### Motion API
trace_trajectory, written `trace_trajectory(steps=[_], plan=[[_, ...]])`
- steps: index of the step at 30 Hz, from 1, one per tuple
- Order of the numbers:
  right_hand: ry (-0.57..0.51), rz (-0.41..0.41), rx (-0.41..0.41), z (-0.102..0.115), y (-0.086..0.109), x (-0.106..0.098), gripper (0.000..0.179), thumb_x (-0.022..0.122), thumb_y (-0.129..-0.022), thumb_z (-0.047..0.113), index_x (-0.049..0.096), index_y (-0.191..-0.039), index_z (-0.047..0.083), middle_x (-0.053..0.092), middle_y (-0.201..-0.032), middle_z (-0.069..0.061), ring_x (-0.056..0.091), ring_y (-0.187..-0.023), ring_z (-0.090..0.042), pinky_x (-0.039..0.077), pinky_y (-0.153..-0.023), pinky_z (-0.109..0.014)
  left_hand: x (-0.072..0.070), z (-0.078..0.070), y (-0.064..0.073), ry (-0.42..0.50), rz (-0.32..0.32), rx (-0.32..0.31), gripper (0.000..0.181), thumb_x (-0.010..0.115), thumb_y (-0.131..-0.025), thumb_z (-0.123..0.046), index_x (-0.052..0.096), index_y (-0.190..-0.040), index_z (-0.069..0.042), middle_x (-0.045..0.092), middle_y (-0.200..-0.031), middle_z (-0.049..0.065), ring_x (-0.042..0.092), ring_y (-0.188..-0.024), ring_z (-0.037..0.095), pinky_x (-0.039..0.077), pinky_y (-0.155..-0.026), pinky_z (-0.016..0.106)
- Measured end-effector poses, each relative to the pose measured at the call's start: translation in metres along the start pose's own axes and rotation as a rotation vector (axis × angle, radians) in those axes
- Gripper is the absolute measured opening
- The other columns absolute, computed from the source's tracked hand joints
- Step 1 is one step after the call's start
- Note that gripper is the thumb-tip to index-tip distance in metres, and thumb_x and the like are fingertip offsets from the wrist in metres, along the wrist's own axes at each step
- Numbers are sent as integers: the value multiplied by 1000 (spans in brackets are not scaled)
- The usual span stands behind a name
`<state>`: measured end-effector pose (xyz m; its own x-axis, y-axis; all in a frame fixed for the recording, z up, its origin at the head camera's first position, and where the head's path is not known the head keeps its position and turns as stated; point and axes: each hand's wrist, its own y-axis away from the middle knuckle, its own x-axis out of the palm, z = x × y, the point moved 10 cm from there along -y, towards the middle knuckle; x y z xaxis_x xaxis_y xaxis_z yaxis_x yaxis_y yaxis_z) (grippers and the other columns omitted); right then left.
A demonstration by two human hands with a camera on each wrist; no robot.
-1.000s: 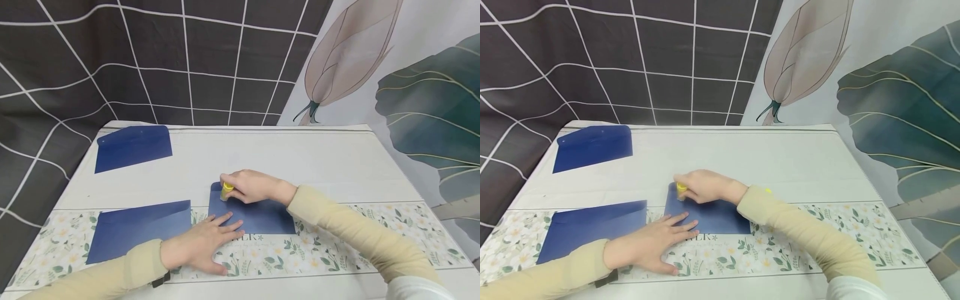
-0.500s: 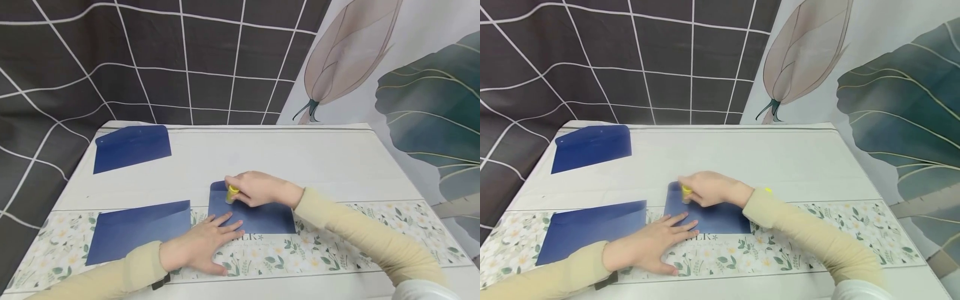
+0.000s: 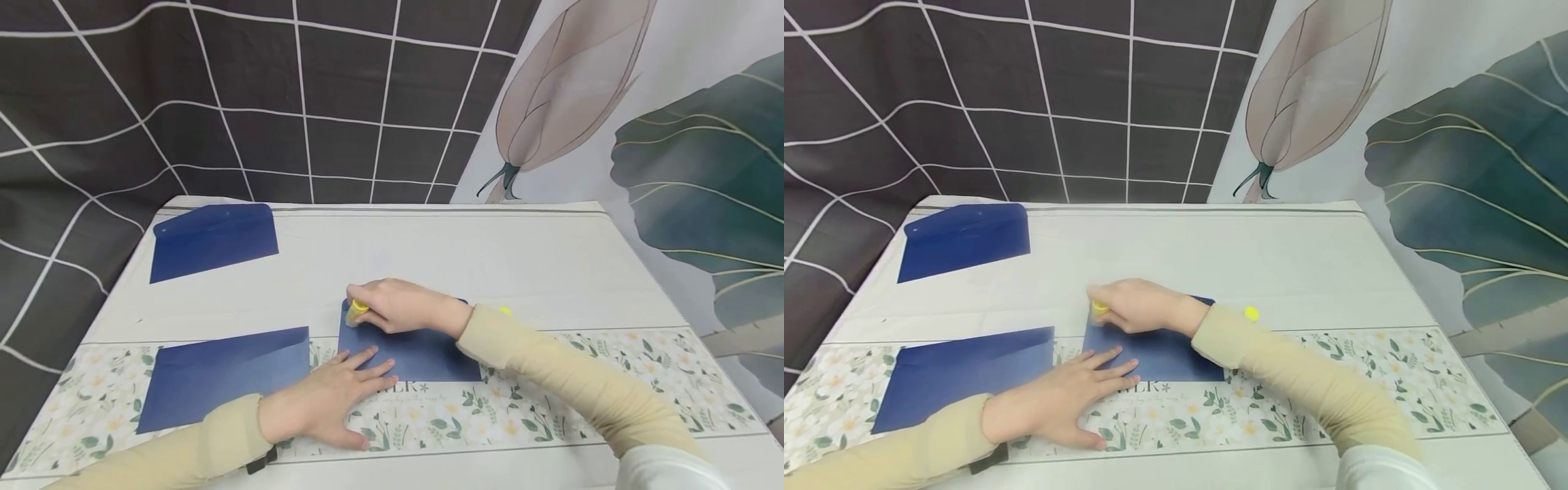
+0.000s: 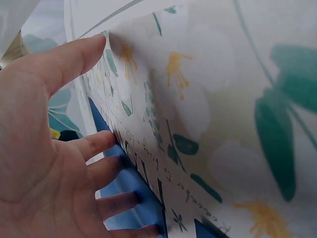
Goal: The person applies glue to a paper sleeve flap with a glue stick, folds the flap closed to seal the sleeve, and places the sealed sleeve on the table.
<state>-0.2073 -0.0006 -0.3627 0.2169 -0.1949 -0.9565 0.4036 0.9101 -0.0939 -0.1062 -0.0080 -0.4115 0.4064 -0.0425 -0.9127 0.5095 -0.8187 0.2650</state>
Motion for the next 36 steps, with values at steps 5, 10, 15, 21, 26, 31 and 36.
trace_trajectory(steps=[5, 10, 15, 21, 26, 31, 36], plan=[[7, 4, 30, 4, -8, 2, 14, 54, -98, 23, 49, -104, 11, 66, -88, 3, 63, -79, -7, 53, -75, -25, 1, 0, -2, 11, 6, 3, 86, 68, -78, -58, 35, -150, -22, 27, -159, -2, 21, -148, 29, 31, -111, 59], [12, 35, 107, -5, 10, -2, 14, 51, -98, 22, 51, -106, 12, 68, -92, 4, 64, -80, -8, 54, -77, -28, 2, 0, -3, 9, 13, 2, 87, 68, -78, -58, 34, -150, -23, 25, -159, -3, 20, -148, 29, 30, -112, 59], [33, 18, 164, -18, 41, -9, 9, 51, -96, 21, 50, -101, 14, 69, -86, 7, 63, -73, -6, 53, -74, -29, 1, 0, -3, 13, 20, -6, 87, 68, -79, -58, 34, -150, -23, 24, -159, -3, 20, -148, 30, 29, -112, 59], [71, -38, 213, -28, 82, -20, 9, 55, -93, 21, 50, -98, 15, 65, -79, 8, 57, -66, -3, 52, -68, -28, 1, 1, -2, 22, 20, -15, 87, 69, -78, -57, 34, -150, -23, 24, -159, -3, 19, -148, 29, 28, -113, 58], [100, -62, 273, -38, 114, -30, 12, 59, -92, 20, 50, -96, 14, 61, -74, 9, 53, -61, -2, 50, -64, -27, 1, 1, -2, 7, 9, -15, 87, 69, -77, -57, 35, -150, -23, 25, -159, -3, 19, -148, 29, 29, -113, 58], [114, -73, 349, -50, 144, -37, 14, 60, -90, 18, 48, -95, 13, 56, -70, 10, 44, -54, 1, 42, -56, -22, 1, 0, -2, -8, 4, -10, 87, 69, -77, -57, 35, -150, -22, 25, -159, -3, 20, -148, 29, 30, -112, 58], [90, -83, 373, -53, 160, -38, 15, 61, -89, 15, 47, -94, 13, 47, -64, 12, 35, -49, 2, 35, -51, -17, 1, 0, -1, -15, 9, -12, 88, 69, -77, -57, 35, -150, -22, 25, -159, -3, 20, -148, 29, 30, -112, 57]])
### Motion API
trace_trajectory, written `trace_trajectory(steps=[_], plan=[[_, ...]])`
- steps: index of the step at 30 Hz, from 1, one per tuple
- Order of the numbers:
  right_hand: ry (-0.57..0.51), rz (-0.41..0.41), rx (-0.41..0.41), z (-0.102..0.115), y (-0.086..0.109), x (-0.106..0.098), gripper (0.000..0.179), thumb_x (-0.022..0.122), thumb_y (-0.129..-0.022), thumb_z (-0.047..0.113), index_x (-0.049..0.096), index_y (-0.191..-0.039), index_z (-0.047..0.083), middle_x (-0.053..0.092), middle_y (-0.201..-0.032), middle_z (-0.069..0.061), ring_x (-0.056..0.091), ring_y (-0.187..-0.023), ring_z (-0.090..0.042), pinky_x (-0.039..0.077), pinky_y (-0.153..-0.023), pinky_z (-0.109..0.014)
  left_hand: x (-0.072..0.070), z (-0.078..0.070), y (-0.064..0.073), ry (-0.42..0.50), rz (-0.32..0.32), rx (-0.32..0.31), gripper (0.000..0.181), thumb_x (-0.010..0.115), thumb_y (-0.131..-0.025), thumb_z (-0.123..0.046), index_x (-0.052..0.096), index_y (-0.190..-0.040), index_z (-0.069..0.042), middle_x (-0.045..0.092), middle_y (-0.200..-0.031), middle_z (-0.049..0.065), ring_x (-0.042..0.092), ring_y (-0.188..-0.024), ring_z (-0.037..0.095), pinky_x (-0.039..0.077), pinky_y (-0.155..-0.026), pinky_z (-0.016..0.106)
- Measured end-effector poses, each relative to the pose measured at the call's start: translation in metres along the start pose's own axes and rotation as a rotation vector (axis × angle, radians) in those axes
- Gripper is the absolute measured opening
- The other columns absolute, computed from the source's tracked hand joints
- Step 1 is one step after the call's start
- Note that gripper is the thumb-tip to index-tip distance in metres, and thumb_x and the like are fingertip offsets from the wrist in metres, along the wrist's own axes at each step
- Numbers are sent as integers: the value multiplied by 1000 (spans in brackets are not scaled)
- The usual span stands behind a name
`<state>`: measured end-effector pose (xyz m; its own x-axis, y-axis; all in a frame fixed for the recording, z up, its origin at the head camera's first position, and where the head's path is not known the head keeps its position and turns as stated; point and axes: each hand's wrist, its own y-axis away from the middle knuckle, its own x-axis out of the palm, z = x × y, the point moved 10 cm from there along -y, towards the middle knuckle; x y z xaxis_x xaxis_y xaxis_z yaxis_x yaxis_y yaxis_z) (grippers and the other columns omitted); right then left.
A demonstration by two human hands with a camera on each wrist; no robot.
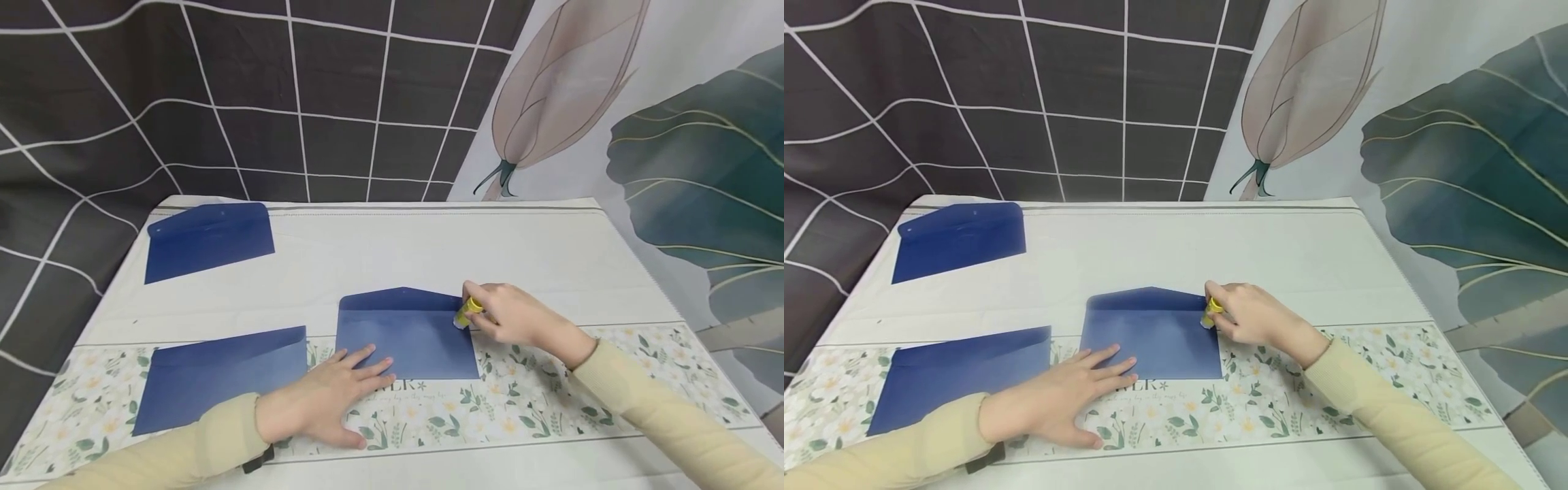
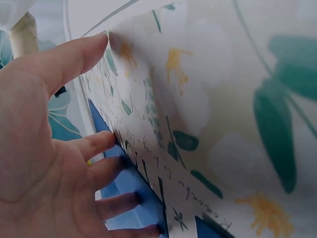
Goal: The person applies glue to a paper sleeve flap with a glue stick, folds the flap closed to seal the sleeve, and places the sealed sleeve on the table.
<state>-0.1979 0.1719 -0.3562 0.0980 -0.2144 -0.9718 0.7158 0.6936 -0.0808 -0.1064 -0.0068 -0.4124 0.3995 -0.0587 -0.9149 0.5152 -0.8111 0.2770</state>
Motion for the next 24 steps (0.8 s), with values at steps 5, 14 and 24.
trace_trajectory(steps=[5, 14, 24], plan=[[-24, -16, -36, 7, -4, 2, 14, 61, -89, 14, 47, -93, 14, 54, -70, 12, 41, -55, 3, 40, -53, -17, 1, 0, 2, -1, -6, -4, 88, 69, -77, -57, 35, -150, -22, 25, -159, -3, 20, -148, 29, 30, -112, 58], [-40, 9, -107, 29, -35, 12, 11, 59, -93, 20, 50, -99, 15, 62, -79, 9, 54, -67, -2, 51, -68, -28, 1, 0, 1, 42, -9, 5, 86, 65, -79, -60, 35, -150, -22, 25, -159, -2, 20, -148, 30, 29, -112, 59], [-93, 38, -185, 64, -65, 26, 10, 56, -96, 23, 50, -98, 15, 63, -81, 9, 57, -69, -2, 51, -69, -25, -2, -2, 1, 77, -21, 21, 85, 62, -80, -64, 38, -149, -20, 28, -158, 0, 21, -147, 31, 30, -111, 61]])
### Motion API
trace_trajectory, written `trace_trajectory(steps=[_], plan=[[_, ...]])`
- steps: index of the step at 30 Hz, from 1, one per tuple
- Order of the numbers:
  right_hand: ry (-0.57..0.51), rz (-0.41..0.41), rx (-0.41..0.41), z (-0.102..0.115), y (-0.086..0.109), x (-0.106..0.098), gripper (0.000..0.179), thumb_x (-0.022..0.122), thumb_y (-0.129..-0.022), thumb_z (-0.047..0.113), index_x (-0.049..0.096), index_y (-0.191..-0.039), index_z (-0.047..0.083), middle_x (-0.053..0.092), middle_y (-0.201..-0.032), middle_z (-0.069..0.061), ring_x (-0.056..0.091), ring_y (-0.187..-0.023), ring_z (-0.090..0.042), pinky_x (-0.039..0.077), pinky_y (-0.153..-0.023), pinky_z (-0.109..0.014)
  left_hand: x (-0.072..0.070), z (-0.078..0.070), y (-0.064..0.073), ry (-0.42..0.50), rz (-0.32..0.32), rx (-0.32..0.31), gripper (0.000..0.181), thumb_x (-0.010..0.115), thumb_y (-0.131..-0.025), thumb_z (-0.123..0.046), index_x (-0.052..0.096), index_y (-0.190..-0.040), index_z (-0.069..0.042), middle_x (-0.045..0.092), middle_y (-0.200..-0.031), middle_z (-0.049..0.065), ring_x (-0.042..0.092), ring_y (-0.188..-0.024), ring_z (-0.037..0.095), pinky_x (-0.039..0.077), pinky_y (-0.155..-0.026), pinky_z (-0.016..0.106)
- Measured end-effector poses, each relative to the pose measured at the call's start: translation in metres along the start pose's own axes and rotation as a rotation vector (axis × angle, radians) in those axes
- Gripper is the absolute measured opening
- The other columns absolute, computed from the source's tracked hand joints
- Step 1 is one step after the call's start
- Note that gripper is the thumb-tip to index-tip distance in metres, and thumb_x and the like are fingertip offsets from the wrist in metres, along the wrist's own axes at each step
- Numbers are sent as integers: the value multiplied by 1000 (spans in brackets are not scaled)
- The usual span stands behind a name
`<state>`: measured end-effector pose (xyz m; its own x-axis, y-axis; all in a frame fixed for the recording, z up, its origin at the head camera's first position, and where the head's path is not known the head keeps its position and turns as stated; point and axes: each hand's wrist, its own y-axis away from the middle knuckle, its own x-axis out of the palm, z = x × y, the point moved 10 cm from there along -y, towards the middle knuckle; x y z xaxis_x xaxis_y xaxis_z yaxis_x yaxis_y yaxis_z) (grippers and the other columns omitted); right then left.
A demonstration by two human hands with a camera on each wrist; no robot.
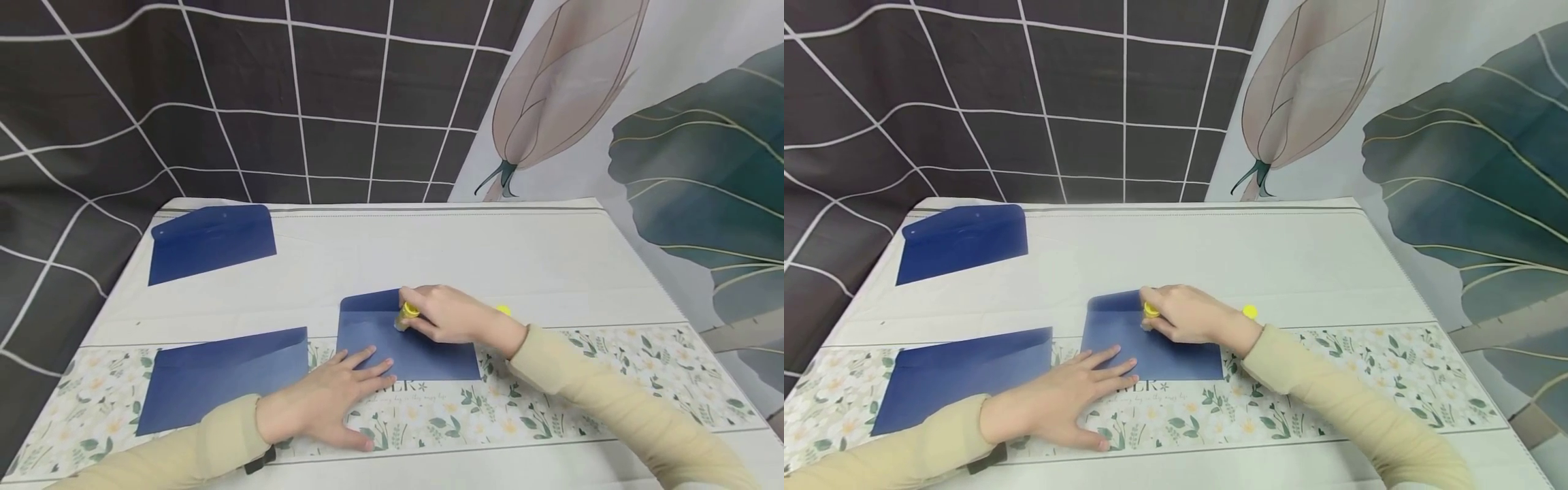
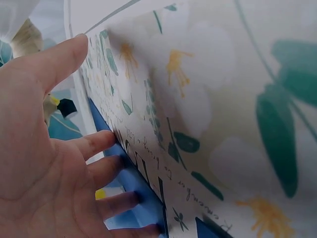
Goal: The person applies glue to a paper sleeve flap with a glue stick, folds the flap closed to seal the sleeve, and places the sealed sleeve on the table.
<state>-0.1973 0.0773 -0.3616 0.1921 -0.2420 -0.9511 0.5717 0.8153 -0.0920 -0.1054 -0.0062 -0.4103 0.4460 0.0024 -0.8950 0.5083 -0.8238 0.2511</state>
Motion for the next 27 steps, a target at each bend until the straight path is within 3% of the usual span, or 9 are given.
trace_trajectory(steps=[6, 9, 16, 21, 27], plan=[[-6, 7, -39, 12, -6, 4, 8, 55, -97, 21, 49, -96, 16, 66, -85, 10, 61, -73, -2, 52, -68, -22, 1, 1, -1, -7, 6, -1, 86, 62, -80, -64, 37, -149, -20, 27, -158, -1, 21, -147, 31, 29, -111, 61], [19, 13, -42, 12, 1, 2, 8, 55, -96, 20, 48, -96, 15, 68, -88, 9, 63, -76, -4, 52, -69, -23, 1, 1, -1, -7, 3, 1, 86, 62, -80, -64, 37, -149, -21, 27, -158, -1, 22, -147, 31, 29, -111, 61], [53, -29, -35, 5, 20, -6, 8, 57, -93, 17, 49, -94, 15, 65, -81, 8, 56, -65, -2, 49, -62, -22, 0, 1, -1, -9, 1, -5, 86, 62, -80, -65, 36, -149, -22, 27, -159, -2, 20, -148, 30, 29, -112, 60], [24, -39, -52, 11, 8, -1, 9, 56, -96, 20, 48, -94, 16, 65, -84, 10, 60, -73, -3, 52, -69, -24, 0, 1, -1, -16, 6, -8, 87, 62, -79, -66, 37, -149, -22, 27, -158, -1, 21, -148, 31, 29, -112, 60], [43, -21, -3, 13, -14, 5, 14, 55, -97, 28, 48, -96, 16, 57, -76, 9, 53, -66, -3, 48, -64, -23, 3, 1, -2, -22, 7, -4, 87, 60, -79, -67, 35, -150, -22, 26, -158, -1, 20, -147, 32, 29, -112, 60]])
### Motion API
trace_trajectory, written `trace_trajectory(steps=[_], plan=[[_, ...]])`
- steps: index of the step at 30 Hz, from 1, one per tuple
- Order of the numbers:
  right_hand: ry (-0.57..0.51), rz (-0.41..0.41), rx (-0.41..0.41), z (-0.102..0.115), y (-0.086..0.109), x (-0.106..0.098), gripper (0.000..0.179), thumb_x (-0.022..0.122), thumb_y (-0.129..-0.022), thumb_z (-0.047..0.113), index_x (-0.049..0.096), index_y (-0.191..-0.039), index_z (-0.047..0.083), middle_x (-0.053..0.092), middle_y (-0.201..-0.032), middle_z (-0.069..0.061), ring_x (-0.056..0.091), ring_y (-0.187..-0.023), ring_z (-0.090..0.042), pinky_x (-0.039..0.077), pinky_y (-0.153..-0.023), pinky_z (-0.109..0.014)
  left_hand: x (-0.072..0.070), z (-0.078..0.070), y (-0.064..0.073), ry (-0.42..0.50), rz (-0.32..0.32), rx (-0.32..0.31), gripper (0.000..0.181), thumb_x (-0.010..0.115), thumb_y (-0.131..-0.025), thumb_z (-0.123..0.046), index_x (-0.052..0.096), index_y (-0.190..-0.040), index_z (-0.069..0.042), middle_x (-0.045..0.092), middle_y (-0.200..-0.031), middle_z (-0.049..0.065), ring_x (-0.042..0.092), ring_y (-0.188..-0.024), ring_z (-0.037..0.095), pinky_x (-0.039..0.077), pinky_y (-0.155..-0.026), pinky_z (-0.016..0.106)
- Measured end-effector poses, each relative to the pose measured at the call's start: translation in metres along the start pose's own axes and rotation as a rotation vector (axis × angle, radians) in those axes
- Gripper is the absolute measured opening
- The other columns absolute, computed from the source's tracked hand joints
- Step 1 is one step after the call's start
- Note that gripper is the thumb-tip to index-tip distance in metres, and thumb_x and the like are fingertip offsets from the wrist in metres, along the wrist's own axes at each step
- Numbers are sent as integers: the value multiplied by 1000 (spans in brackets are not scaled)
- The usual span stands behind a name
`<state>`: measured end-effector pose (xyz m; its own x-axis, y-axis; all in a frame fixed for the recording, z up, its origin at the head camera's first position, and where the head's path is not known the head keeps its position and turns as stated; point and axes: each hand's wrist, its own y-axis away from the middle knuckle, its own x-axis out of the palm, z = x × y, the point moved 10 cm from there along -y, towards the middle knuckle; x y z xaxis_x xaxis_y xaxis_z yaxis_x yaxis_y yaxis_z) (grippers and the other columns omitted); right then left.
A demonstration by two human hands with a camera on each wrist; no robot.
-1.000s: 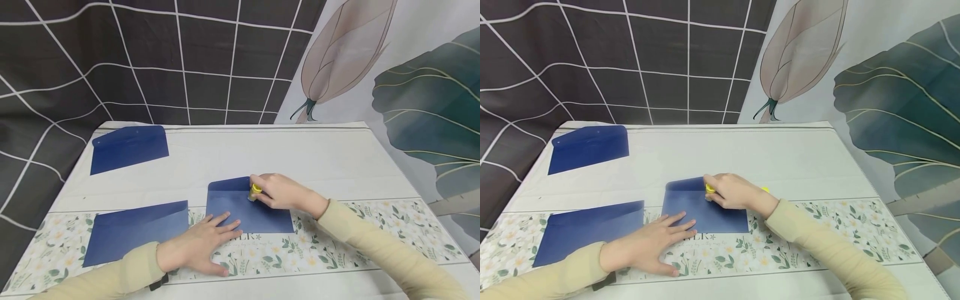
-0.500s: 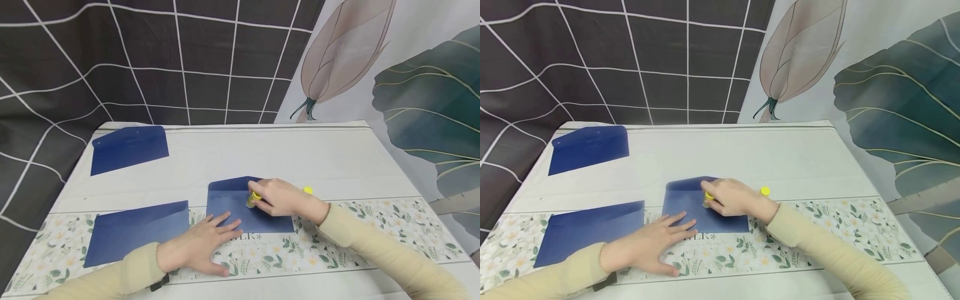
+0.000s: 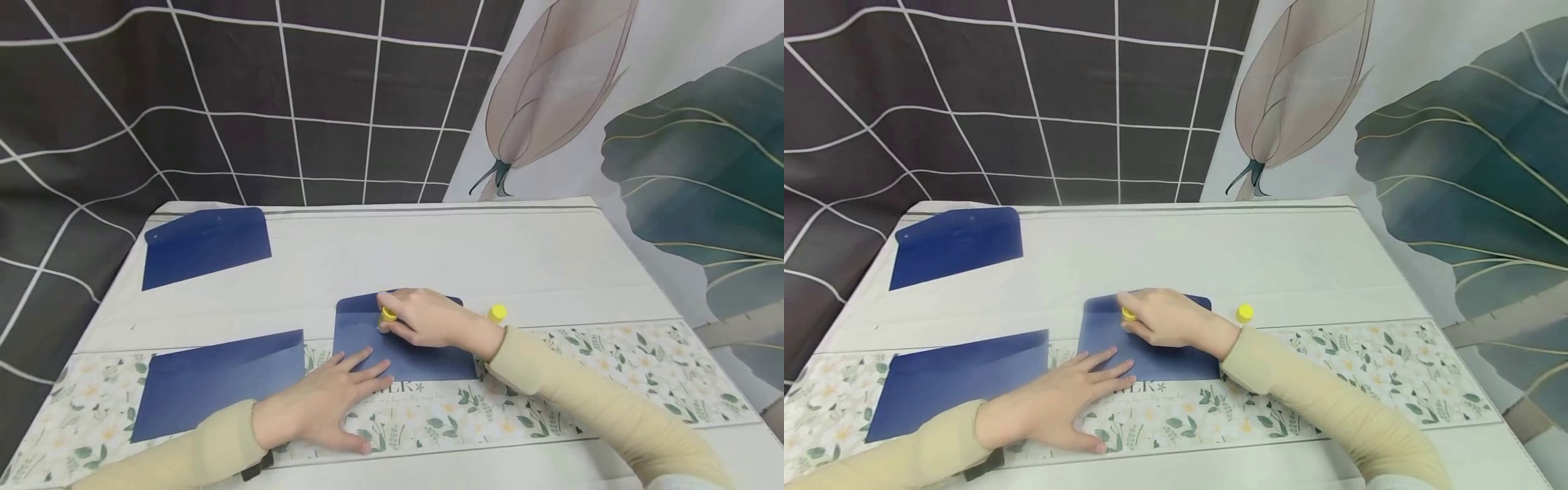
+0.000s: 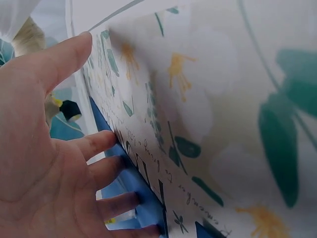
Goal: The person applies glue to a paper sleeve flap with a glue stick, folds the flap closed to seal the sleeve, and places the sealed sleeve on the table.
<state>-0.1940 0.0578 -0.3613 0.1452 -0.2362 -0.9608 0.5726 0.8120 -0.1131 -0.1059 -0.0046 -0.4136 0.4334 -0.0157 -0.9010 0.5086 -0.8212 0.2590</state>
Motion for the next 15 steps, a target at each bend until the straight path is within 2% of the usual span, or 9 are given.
trace_trajectory(steps=[3, 6, 15], plan=[[9, 9, 13, -3, -3, 0, 12, 55, -97, 26, 48, -96, 16, 60, -77, 9, 55, -67, -3, 50, -65, -24, 0, -1, 1, 11, -11, 5, 87, 60, -79, -67, 36, -149, -21, 27, -158, 0, 20, -147, 33, 29, -111, 61], [31, 6, 36, -10, 3, -2, 10, 55, -96, 24, 49, -96, 16, 62, -78, 9, 57, -67, -4, 51, -65, -26, -1, -2, 1, 16, -25, 12, 86, 60, -80, -66, 36, -149, -20, 28, -158, 1, 20, -147, 33, 29, -111, 61], [63, -52, 101, -32, 49, -19, 12, 59, -90, 19, 50, -97, 14, 60, -74, 8, 52, -62, -3, 47, -59, -23, -1, -1, 3, 8, -8, 9, 87, 61, -80, -65, 35, -150, -20, 27, -158, 0, 19, -148, 32, 29, -112, 60]])
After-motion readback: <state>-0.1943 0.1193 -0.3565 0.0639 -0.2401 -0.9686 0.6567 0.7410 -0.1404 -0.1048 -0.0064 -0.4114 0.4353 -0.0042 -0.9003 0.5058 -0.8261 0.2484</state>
